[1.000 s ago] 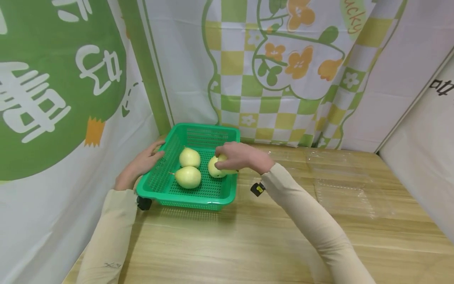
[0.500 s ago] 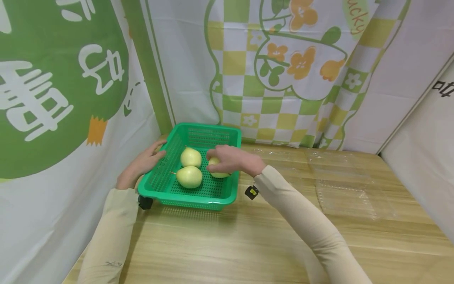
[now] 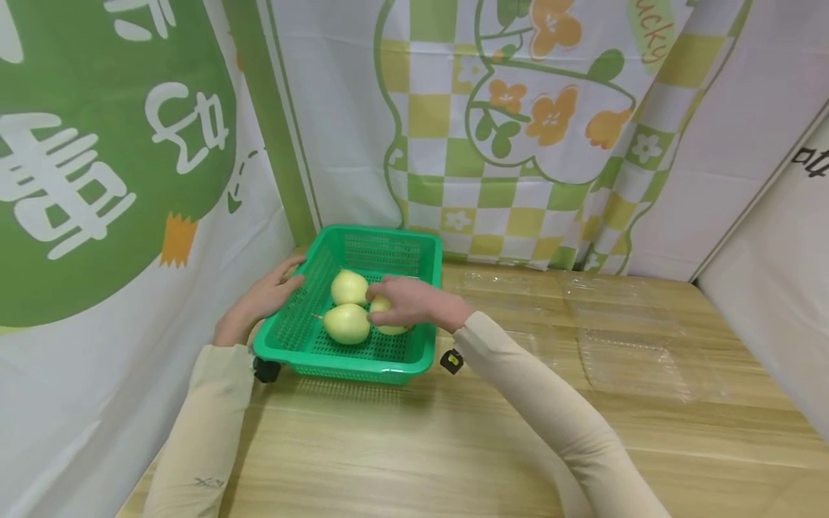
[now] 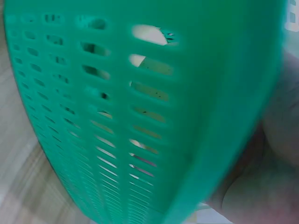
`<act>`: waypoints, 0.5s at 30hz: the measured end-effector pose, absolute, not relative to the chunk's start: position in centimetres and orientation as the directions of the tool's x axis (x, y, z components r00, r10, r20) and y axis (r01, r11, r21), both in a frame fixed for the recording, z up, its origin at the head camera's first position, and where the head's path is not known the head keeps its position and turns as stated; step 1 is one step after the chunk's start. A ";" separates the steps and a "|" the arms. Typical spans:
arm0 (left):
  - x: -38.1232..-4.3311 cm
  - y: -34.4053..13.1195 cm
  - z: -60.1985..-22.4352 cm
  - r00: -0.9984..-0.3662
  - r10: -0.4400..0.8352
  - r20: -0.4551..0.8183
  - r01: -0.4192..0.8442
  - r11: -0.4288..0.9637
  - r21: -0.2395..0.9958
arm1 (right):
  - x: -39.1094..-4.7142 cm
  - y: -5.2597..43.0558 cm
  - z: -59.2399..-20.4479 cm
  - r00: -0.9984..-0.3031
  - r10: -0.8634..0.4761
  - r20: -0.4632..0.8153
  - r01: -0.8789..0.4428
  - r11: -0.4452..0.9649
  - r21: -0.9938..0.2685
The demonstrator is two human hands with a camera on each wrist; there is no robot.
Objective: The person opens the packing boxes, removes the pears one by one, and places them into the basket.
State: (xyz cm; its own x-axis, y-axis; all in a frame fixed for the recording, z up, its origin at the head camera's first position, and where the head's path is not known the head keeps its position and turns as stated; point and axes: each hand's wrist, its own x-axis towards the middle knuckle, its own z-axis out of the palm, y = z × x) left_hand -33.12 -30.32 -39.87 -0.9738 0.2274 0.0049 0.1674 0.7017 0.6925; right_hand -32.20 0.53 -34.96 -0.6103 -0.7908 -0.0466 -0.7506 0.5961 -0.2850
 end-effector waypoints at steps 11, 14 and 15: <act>-33.3 -30.4 -40.0 -0.971 0.238 0.008 0.173 0.683 0.710 | -32.1 -0.2 -36.6 -0.586 -0.809 -0.049 -0.789 0.583 -0.193; -33.2 -30.4 -39.9 -0.971 0.240 0.011 0.176 0.677 0.714 | -31.9 -0.3 -36.7 -0.585 -0.809 -0.061 -0.788 0.584 -0.194; -33.2 -30.4 -39.9 -0.971 0.241 0.011 0.176 0.676 0.715 | -31.8 -0.4 -36.8 -0.584 -0.810 -0.063 -0.789 0.584 -0.193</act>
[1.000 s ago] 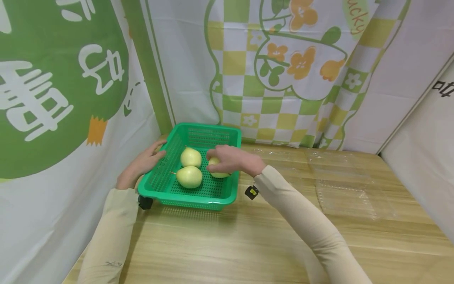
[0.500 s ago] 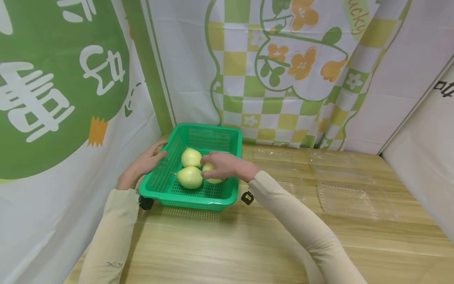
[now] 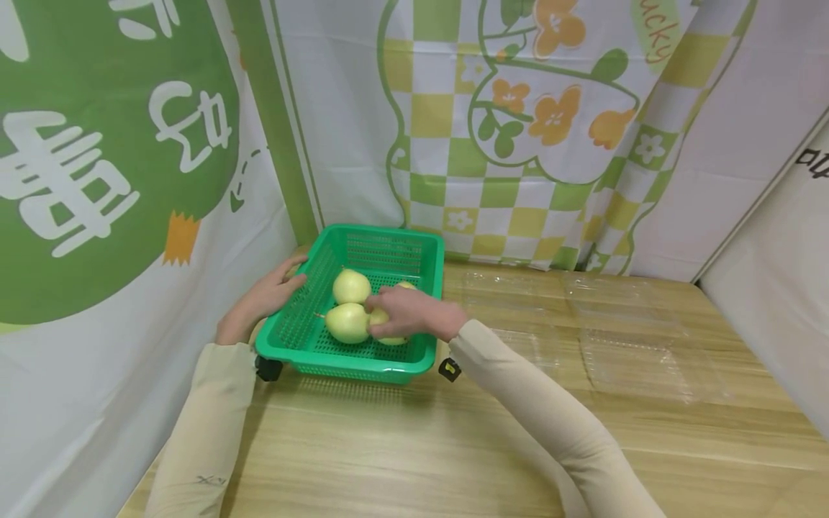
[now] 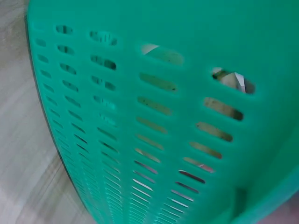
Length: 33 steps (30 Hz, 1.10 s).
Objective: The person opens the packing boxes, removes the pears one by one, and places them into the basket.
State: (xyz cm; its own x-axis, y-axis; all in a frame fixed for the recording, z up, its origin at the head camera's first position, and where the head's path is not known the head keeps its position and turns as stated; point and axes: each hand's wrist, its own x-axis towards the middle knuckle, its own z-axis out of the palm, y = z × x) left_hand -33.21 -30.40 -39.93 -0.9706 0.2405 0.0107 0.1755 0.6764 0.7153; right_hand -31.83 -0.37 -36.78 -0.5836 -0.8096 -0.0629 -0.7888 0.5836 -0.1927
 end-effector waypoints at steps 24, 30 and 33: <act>-33.0 -30.2 -39.6 -0.972 0.234 0.006 0.172 0.699 0.694 | -31.4 -0.8 -38.1 -0.617 -0.783 -0.074 -0.779 0.622 -0.084; -32.9 -30.3 -39.6 -0.973 0.229 0.007 0.172 0.711 0.682 | -31.5 -0.8 -38.3 -0.617 -0.780 -0.103 -0.776 0.625 -0.087; -32.9 -30.2 -39.5 -0.973 0.231 -0.002 0.168 0.714 0.680 | -31.6 -0.7 -38.4 -0.610 -0.784 -0.114 -0.779 0.620 -0.098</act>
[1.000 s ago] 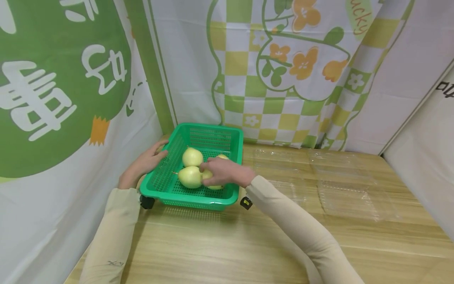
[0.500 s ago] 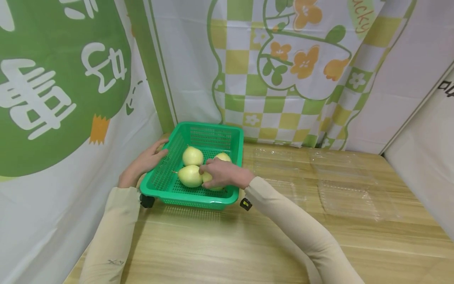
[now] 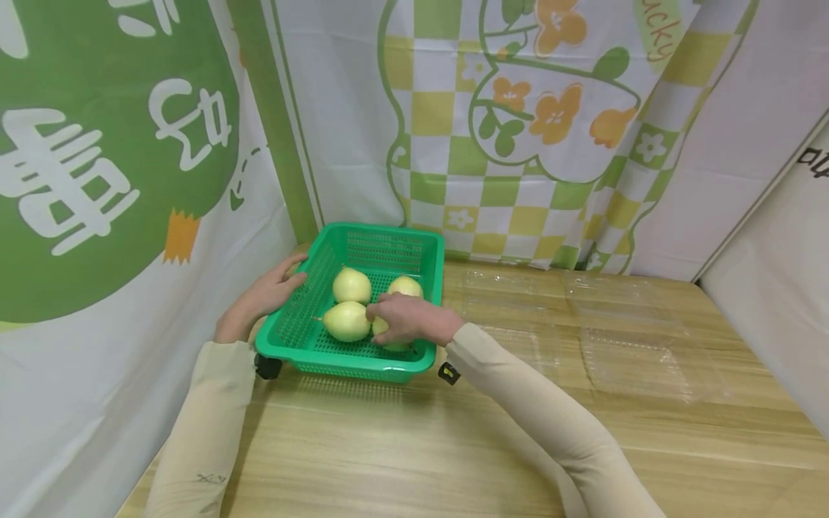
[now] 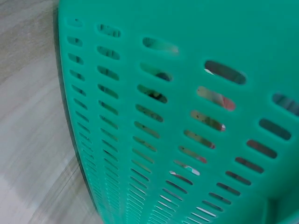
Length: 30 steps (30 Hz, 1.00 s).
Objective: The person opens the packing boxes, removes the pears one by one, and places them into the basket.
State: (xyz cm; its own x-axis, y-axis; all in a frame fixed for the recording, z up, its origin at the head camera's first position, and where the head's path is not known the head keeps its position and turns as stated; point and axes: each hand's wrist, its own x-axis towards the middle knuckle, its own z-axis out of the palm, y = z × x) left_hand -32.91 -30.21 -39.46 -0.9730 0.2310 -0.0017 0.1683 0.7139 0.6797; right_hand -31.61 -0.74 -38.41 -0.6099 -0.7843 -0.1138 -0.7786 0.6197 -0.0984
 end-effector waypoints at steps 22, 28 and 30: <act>-32.4 -31.0 -38.3 -0.963 0.269 -0.013 0.204 0.760 0.617 | -31.7 1.0 -36.9 -0.564 -0.820 0.092 -0.821 0.547 -0.161; -30.3 -31.9 -37.3 -0.957 0.289 -0.009 0.244 0.824 0.511 | -31.6 2.2 -35.5 -0.541 -0.823 0.172 -0.838 0.512 -0.188; -29.8 -32.0 -37.0 -0.954 0.300 -0.010 0.258 0.835 0.486 | -31.4 2.9 -34.7 -0.547 -0.815 0.193 -0.835 0.514 -0.195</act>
State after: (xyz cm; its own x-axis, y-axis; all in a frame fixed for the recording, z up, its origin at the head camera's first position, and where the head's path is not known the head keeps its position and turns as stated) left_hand -29.76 -32.03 -37.02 -0.9539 0.3001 -0.0097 0.2578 0.8353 0.4857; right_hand -31.40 2.95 -34.74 -0.5465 -0.8148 0.1931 -0.8353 0.5141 -0.1949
